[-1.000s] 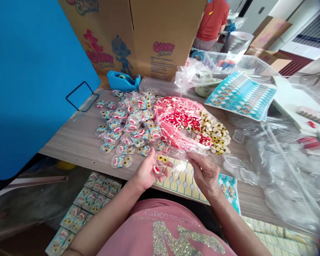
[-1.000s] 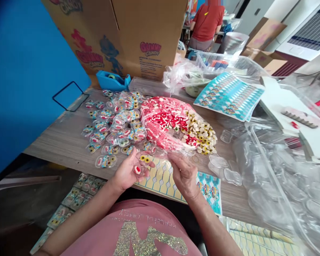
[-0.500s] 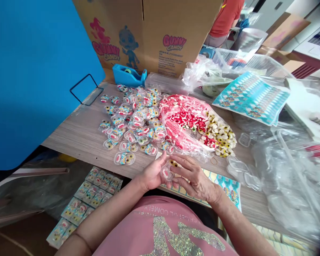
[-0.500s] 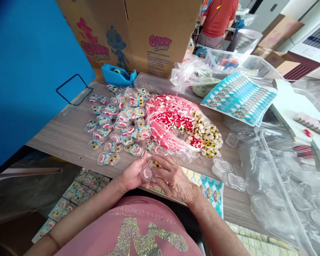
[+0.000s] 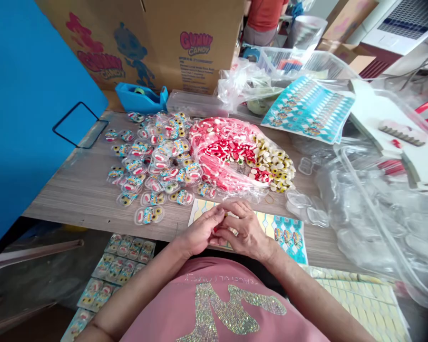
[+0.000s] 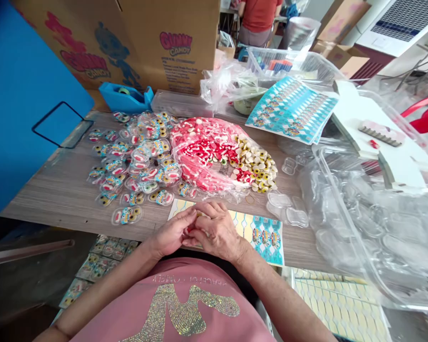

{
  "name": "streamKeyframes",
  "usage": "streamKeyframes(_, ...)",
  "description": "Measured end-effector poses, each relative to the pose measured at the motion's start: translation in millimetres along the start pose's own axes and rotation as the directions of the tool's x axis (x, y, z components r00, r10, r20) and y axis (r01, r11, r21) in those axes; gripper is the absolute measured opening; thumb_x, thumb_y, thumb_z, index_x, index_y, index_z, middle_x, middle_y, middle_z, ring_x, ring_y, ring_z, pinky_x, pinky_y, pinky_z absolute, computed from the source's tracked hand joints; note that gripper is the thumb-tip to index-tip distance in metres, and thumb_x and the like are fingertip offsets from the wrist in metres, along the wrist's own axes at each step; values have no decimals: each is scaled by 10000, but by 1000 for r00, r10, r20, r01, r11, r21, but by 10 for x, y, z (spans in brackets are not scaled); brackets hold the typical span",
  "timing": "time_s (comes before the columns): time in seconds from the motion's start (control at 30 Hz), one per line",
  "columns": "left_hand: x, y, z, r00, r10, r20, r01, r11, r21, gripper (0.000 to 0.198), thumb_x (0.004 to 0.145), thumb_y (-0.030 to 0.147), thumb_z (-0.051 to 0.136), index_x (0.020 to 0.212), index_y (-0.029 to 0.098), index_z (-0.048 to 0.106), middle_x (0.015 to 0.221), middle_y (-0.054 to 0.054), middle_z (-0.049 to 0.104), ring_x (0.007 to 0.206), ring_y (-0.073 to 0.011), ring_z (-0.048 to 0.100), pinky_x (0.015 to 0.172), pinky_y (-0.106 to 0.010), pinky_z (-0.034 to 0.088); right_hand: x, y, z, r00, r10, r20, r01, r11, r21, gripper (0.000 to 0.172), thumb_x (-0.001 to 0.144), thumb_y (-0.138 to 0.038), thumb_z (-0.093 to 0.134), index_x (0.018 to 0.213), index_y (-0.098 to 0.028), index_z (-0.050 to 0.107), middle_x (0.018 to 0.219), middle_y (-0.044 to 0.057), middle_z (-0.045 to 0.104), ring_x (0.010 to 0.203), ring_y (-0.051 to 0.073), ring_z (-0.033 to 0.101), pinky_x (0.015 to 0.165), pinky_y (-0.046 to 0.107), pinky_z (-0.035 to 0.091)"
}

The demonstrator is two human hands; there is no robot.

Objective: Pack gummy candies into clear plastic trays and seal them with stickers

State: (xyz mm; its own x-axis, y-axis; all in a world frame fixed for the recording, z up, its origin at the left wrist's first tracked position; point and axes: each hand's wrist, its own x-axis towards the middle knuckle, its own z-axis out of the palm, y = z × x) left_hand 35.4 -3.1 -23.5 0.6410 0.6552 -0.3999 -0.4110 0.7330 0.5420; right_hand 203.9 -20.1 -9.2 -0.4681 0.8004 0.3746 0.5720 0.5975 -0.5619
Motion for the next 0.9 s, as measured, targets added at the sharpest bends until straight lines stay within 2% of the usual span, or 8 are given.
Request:
streamKeyframes(0.07,-36,48,38,1000,-1,18,1,1000,13,374,865,440,683,1131,191,599,676,19,589,416,-77,516,346,-158,277,-71,-10,-4,984,62,-168,-49,996,81,73,902,-254,646,917,-231,714,1265,89,613,1059,235,612,889,419,530)
streamKeyframes(0.13,-77,80,67,999,-15,38,14,999,30,414,891,476,633,1202,209,569,691,-1,619,394,-81,500,336,-161,224,-140,-48,-37,959,105,-264,-86,993,82,173,911,-229,635,1072,-252,696,1344,102,582,1099,238,611,901,431,541)
streamKeyframes(0.23,-114,42,114,999,-38,29,36,997,73,334,907,477,607,1076,189,602,602,15,576,355,-79,465,328,-170,193,-234,-118,-100,981,53,-184,-47,998,36,248,941,-212,575,1147,-278,696,1348,102,616,1123,245,627,920,457,541)
streamKeyframes(0.3,-108,-36,158,996,-87,35,83,991,105,304,909,475,598,931,172,601,573,5,570,345,-82,462,324,-175,161,-320,-104,-160,994,67,-88,-57,992,111,251,966,-222,529,1124,-262,720,1300,102,660,1098,218,661,899,408,562)
streamKeyframes(0.4,-66,-175,244,973,-216,86,199,964,175,341,930,485,542,993,157,611,689,-85,676,362,-77,464,345,-182,140,-553,82,-334,950,280,-140,-244,943,226,218,964,-245,547,1044,-257,749,1088,66,750,994,178,708,843,329,581)
streamKeyframes(0.53,44,-257,311,961,-267,66,237,924,299,413,925,463,552,1215,171,576,722,-81,676,418,-75,472,388,-176,179,-939,497,-611,800,497,-336,-514,856,43,135,868,-265,658,937,-221,766,877,56,740,768,185,704,700,309,570)
streamKeyframes(0.7,188,-151,262,985,-167,-38,170,926,336,458,880,483,621,1248,221,548,734,-44,658,458,-81,499,406,-159,191,-1091,728,-627,807,539,-242,-590,758,-277,236,822,-218,663,1041,-183,744,1019,111,670,791,207,658,711,327,554)
streamKeyframes(0.9,201,-99,249,991,-129,-39,134,922,364,414,867,492,637,1166,216,560,787,-59,681,469,-77,509,402,-153,215,-1133,730,-453,805,506,-311,-586,759,-283,174,877,-209,596,976,-202,738,1043,102,633,865,211,654,778,332,554)
